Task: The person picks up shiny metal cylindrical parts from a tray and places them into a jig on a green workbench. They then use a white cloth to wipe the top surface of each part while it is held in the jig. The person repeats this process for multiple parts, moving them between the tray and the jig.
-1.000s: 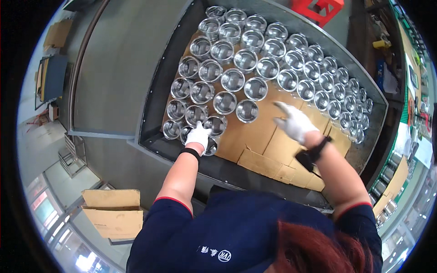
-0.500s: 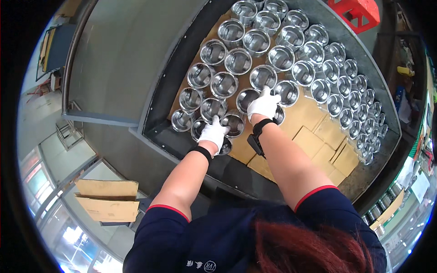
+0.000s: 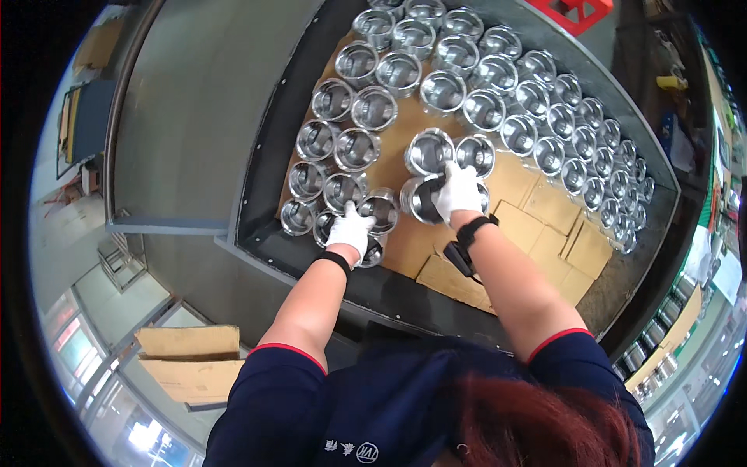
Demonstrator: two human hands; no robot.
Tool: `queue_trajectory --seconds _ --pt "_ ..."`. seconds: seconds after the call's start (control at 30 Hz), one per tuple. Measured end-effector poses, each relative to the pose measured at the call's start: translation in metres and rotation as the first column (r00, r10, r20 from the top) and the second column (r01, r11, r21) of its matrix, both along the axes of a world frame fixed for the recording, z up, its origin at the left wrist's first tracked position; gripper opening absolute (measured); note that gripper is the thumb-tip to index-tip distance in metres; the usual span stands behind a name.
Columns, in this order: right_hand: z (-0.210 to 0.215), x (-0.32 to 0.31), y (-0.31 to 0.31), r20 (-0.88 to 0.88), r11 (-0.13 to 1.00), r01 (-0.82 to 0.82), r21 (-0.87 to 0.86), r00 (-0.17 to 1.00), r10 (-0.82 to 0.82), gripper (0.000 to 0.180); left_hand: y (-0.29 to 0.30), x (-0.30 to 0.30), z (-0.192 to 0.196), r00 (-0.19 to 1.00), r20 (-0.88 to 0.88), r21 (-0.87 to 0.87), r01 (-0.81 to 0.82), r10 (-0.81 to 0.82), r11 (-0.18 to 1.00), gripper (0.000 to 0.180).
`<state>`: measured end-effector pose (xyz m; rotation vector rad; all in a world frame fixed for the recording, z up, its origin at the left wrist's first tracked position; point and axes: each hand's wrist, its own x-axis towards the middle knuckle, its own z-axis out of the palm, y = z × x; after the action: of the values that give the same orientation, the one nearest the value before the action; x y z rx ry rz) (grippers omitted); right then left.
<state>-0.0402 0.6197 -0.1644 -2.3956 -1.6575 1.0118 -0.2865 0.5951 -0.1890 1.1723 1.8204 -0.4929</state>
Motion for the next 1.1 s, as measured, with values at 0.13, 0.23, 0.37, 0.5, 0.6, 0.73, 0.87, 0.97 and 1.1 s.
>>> queue_trajectory --seconds 0.13,0.23,0.37,0.5,0.6,0.73,0.87,0.97,1.1 --pt "0.025 0.062 -0.051 -0.158 0.999 -0.043 -0.026 0.987 0.038 0.049 -0.004 0.008 0.003 1.0 0.013 0.087 -0.016 0.015 0.996 0.083" --pt "0.086 0.109 -0.102 -0.407 0.987 0.118 -0.106 0.901 -0.151 0.054 -0.009 0.012 0.009 1.0 0.009 0.143 0.008 -0.01 0.99 0.072" --pt "0.148 0.18 -0.201 -0.311 0.95 0.296 -0.105 0.897 -0.314 0.055 -0.017 0.004 0.001 0.879 -0.058 0.208 0.474 -0.473 0.856 0.051" --pt "0.209 0.247 -0.301 -0.132 0.839 0.544 -0.036 0.829 -0.543 0.049 -0.005 0.06 0.056 0.79 -0.256 0.102 0.595 -0.557 0.797 0.053" --pt "0.267 0.297 -0.349 -0.239 0.703 0.711 -0.021 0.679 -0.694 0.049 -0.001 0.04 0.001 0.518 -0.141 0.226 0.846 -0.843 0.482 0.048" --pt "0.348 0.389 -0.417 -0.191 0.717 0.636 0.285 0.77 -0.608 0.052 -0.013 0.053 -0.042 0.823 0.441 0.289 0.247 -0.358 0.925 0.034" --pt "0.415 0.495 -0.466 -0.09 0.716 0.547 0.434 0.817 -0.57 0.041 -0.064 0.137 0.006 0.808 0.468 0.412 0.16 -0.359 0.897 0.029" --pt "0.429 0.588 -0.506 0.104 0.722 0.428 0.544 0.819 -0.564 0.038 -0.111 0.232 0.107 0.805 0.16 0.562 0.402 -0.571 0.723 0.033" --pt "0.408 0.728 -0.548 0.41 0.778 0.286 0.559 0.72 -0.56 0.046 -0.16 0.336 0.188 0.727 0.122 0.67 0.442 -0.676 0.597 0.051"
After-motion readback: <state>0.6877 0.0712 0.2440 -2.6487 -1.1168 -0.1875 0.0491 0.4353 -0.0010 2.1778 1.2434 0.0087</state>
